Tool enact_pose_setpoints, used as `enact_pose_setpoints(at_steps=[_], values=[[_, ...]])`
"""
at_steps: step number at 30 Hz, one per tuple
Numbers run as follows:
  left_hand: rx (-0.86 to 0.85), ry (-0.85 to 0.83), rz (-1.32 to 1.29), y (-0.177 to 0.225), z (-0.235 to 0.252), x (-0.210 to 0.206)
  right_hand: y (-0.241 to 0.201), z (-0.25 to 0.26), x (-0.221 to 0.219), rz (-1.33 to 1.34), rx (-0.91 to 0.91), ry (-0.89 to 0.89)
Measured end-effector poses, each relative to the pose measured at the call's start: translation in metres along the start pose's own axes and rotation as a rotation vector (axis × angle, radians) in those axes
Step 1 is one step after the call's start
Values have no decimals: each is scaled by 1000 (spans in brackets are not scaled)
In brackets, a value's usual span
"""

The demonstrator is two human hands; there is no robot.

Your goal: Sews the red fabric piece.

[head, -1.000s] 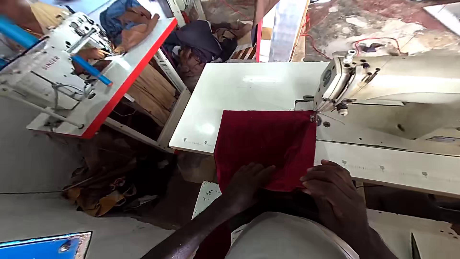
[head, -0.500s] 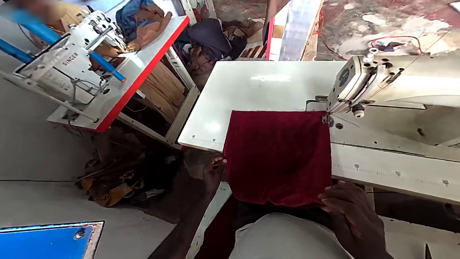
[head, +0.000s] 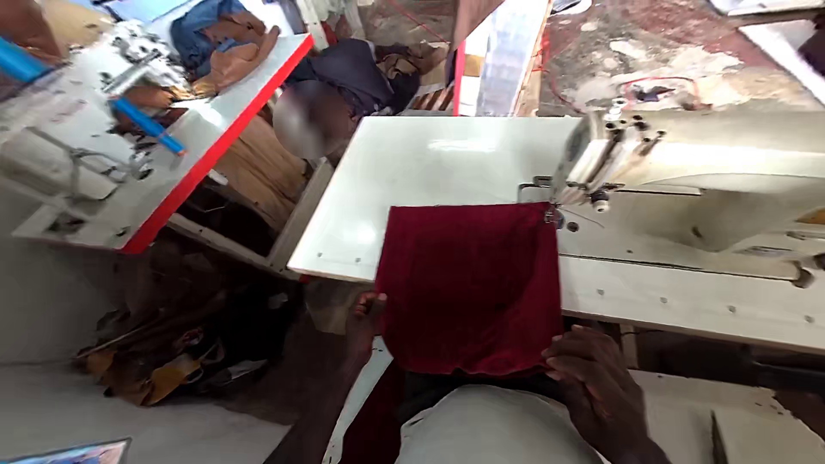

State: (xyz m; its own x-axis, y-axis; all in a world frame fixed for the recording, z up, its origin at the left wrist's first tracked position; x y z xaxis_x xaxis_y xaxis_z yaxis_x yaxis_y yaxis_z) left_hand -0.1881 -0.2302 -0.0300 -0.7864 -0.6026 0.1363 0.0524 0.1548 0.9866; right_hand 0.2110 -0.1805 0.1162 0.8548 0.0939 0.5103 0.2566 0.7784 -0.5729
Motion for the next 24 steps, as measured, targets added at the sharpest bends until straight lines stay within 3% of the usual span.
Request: enact_pose_setpoints(at_steps=[13,19,24], values=[[-97,82,20,45,49,31,19,-22,5,57,-119,-75],[-74,107,103,50,60,32,24,-27,-7,81,-198,-256],[-11,-6,289,55,61,23,41,-43,-21,88,-404,-418]])
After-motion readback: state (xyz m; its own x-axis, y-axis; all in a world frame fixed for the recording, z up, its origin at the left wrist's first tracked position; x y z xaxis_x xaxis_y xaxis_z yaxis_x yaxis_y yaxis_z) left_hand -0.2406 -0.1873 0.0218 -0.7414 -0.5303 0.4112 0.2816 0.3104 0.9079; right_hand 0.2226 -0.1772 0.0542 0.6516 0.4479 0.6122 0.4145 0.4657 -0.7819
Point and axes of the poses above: each hand's wrist, its own z-axis towards the middle knuckle, its own x-axis out of the back of the hand, y = z × x, the point moved 8 cm from there along z, towards the middle knuckle, and after that the axes turned 2 degrees about -x, right-handed, at the moved point
